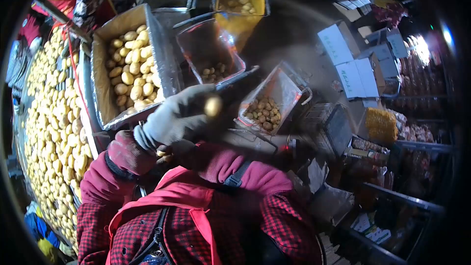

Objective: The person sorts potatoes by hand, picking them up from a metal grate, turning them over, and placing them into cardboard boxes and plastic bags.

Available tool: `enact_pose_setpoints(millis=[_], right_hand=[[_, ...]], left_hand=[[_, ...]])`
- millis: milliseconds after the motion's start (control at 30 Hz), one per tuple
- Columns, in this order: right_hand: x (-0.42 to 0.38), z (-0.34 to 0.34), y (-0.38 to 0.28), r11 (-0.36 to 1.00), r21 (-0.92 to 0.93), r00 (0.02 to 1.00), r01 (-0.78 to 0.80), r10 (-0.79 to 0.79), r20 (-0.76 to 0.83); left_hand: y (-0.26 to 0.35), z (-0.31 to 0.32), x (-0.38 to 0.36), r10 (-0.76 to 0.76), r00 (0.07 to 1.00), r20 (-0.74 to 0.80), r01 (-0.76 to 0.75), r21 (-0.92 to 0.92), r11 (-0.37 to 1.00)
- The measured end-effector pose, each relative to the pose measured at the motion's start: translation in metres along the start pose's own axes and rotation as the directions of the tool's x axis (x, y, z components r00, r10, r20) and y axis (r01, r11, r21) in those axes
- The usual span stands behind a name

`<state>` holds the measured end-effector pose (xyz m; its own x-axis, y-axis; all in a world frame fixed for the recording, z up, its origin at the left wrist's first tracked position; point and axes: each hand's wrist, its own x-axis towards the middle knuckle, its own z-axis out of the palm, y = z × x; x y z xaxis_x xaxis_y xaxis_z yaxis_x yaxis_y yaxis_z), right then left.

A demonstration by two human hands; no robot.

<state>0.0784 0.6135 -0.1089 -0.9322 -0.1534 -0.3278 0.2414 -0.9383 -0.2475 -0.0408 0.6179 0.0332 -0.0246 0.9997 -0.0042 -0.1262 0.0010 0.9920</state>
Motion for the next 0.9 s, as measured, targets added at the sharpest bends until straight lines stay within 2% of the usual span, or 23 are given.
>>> enact_pose_setpoints(millis=[33, 67, 100, 133, 167, 233, 300, 333, 367, 433, 500, 533, 567, 600, 633, 667, 700, 767, 800, 833, 867, 900], right_hand=[[-0.008, -0.001, -0.008, 0.999, -0.01, 0.999, 0.039, -0.039, -0.018], [-0.015, -0.001, -0.014, 0.996, -0.034, 0.996, 0.078, -0.079, -0.037], [-0.018, 0.0, -0.021, 0.992, -0.067, 0.992, 0.106, -0.11, -0.057], [-0.025, 0.002, -0.024, 0.977, -0.158, 0.985, 0.146, -0.158, -0.072], [-0.028, 0.006, -0.028, 0.942, -0.28, 0.975, 0.183, -0.21, -0.072], [-0.037, 0.017, -0.043, 0.74, -0.625, 0.932, 0.249, -0.357, -0.052], [-0.042, 0.025, -0.059, 0.754, -0.634, 0.925, 0.171, -0.344, -0.16], [-0.041, 0.023, -0.072, 0.945, -0.327, 0.932, 0.016, -0.133, -0.338], [-0.04, 0.037, -0.086, 0.947, -0.32, 0.934, 0.013, -0.126, -0.334], [-0.03, 0.051, -0.107, 0.946, -0.321, 0.909, 0.045, -0.172, -0.379], [-0.005, 0.043, -0.131, 0.938, -0.308, 0.873, 0.158, -0.279, -0.401], [0.012, 0.045, -0.159, 0.965, -0.196, 0.925, 0.176, -0.23, -0.302], [0.032, 0.05, -0.185, 0.96, -0.168, 0.932, 0.223, -0.26, -0.252], [0.064, 0.043, -0.221, 0.963, -0.105, 0.968, 0.25, -0.249, 0.018], [0.096, 0.036, -0.256, 0.97, -0.038, 0.932, 0.24, -0.219, 0.287], [0.115, 0.056, -0.289, 0.904, -0.048, 0.905, 0.424, -0.422, 0.056], [0.129, 0.073, -0.304, 0.802, -0.115, 0.784, 0.586, -0.597, -0.171], [0.154, 0.098, -0.305, 0.8, -0.175, 0.739, 0.574, -0.598, -0.309], [0.168, 0.097, -0.284, 0.756, -0.307, 0.741, 0.578, -0.643, -0.19], [0.189, 0.092, -0.257, 0.706, -0.454, 0.782, 0.543, -0.623, -0.033], [0.184, 0.116, -0.208, 0.756, -0.448, 0.838, 0.478, -0.545, -0.025], [0.178, 0.142, -0.158, 0.797, -0.445, 0.887, 0.407, -0.462, -0.017]], left_hand=[[0.002, 0.012, 0.011, 0.091, 0.996, 0.026, -0.092, 0.043, 0.995], [0.001, 0.013, 0.012, 0.095, 0.995, 0.031, -0.096, 0.04, 0.995], [0.0, 0.009, 0.009, 0.088, 0.995, -0.038, -0.081, 0.158, 0.984], [0.0, 0.0, 0.003, 0.089, 0.989, -0.122, -0.052, 0.283, 0.958], [-0.006, -0.011, -0.008, -0.022, 0.984, -0.177, 0.057, 0.196, 0.979], [-0.013, -0.038, -0.041, -0.036, 0.95, -0.31, 0.133, 0.298, 0.945], [-0.016, -0.062, -0.078, -0.029, 0.883, -0.468, 0.203, 0.327, 0.923], [-0.015, -0.073, -0.102, -0.041, 0.841, -0.54, 0.276, 0.362, 0.89], [-0.014, -0.081, -0.122, -0.049, 0.794, -0.606, 0.347, 0.386, 0.855], [-0.013, -0.08, -0.156, -0.153, 0.651, -0.743, 0.298, 0.065, 0.952], [-0.021, -0.077, -0.189, -0.052, 0.572, -0.818, 0.275, 0.131, 0.953], [-0.029, -0.072, -0.204, -0.047, 0.559, -0.828, 0.305, 0.152, 0.94], [-0.031, -0.068, -0.218, -0.045, 0.537, -0.843, 0.343, 0.169, 0.924], [-0.013, -0.057, -0.22, -0.061, 0.5, -0.864, 0.441, 0.194, 0.876], [-0.009, -0.053, -0.228, -0.02, 0.514, -0.858, 0.44, 0.243, 0.864], [-0.003, -0.048, -0.235, 0.029, 0.506, -0.862, 0.46, 0.298, 0.836], [0.002, -0.042, -0.243, 0.074, 0.502, -0.862, 0.48, 0.349, 0.805], [0.0, -0.032, -0.269, 0.095, 0.407, -0.909, 0.479, 0.301, 0.825], [-0.006, -0.023, -0.285, 0.14, 0.307, -0.942, 0.457, 0.274, 0.846], [-0.011, -0.015, -0.299, 0.173, 0.201, -0.964, 0.43, 0.246, 0.868], [0.004, -0.009, -0.312, 0.215, 0.16, -0.963, 0.496, 0.267, 0.826], [-0.014, 0.002, -0.339, 0.254, 0.039, -0.966, 0.526, 0.236, 0.817]])
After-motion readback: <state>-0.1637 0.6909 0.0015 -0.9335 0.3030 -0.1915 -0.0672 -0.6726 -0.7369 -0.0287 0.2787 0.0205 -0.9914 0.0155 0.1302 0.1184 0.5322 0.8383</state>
